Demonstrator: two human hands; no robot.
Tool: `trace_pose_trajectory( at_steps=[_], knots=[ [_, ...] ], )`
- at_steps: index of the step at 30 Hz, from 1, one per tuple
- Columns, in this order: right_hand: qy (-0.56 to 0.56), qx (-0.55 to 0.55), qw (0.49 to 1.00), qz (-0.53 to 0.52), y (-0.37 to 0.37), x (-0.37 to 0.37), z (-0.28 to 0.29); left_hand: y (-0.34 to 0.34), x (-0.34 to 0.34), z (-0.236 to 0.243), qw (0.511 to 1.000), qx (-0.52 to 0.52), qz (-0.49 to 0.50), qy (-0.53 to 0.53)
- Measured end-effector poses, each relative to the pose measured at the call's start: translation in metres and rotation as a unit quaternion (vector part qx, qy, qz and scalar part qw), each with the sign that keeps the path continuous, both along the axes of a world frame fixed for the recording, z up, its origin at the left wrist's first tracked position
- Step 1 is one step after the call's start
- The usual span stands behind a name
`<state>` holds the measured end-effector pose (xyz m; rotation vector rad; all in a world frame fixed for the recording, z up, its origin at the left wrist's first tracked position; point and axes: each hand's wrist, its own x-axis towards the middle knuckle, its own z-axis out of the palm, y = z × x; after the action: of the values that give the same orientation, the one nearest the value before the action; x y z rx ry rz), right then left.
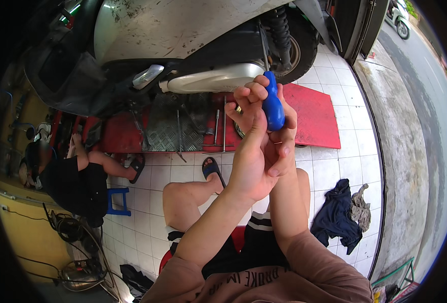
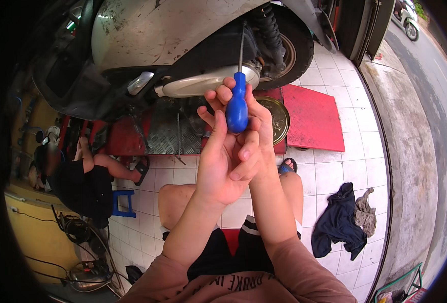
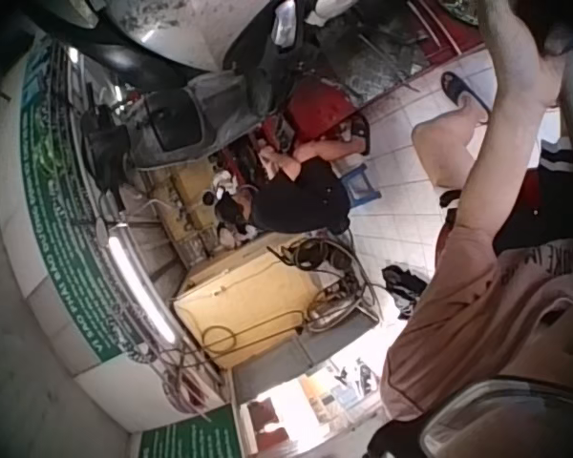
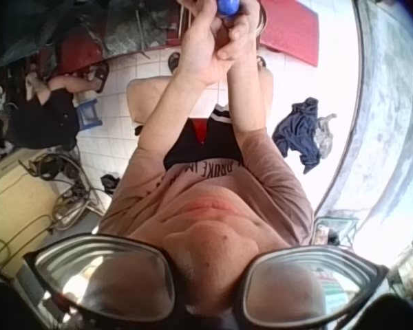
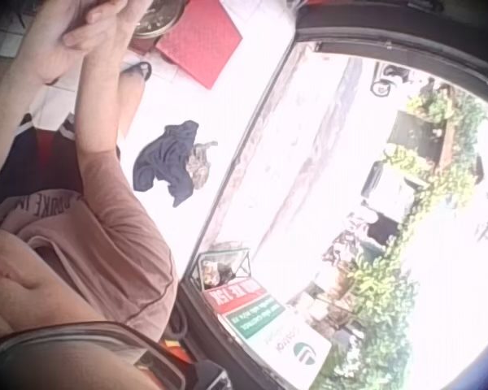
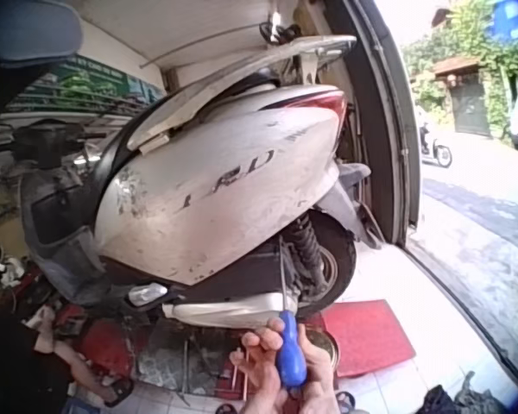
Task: The person uses a blue-handled screwdriver to tighten a bolt on the underside of a white motorcycle. The person repeatedly inserts the tool into the bolt, turns it, and then removes it to check the progress. A metal tray is placed on the floor beneath the work area.
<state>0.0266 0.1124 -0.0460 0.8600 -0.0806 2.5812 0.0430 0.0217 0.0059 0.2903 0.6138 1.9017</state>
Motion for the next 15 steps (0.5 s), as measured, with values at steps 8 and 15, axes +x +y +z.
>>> trace_pose_trajectory(
  at_steps=[8,15],
  knots=[
    [-0.181,0.123,0.975,-0.045,0.024,0.017,0.005,-0.009,-0.018,0.026,0.94,-0.185,0.064,0.279],
    [-0.431,0.234,0.833,-0.257,0.019,0.045,0.03,0.002,-0.002,0.025,0.689,-0.252,0.236,0.637]
  ],
)
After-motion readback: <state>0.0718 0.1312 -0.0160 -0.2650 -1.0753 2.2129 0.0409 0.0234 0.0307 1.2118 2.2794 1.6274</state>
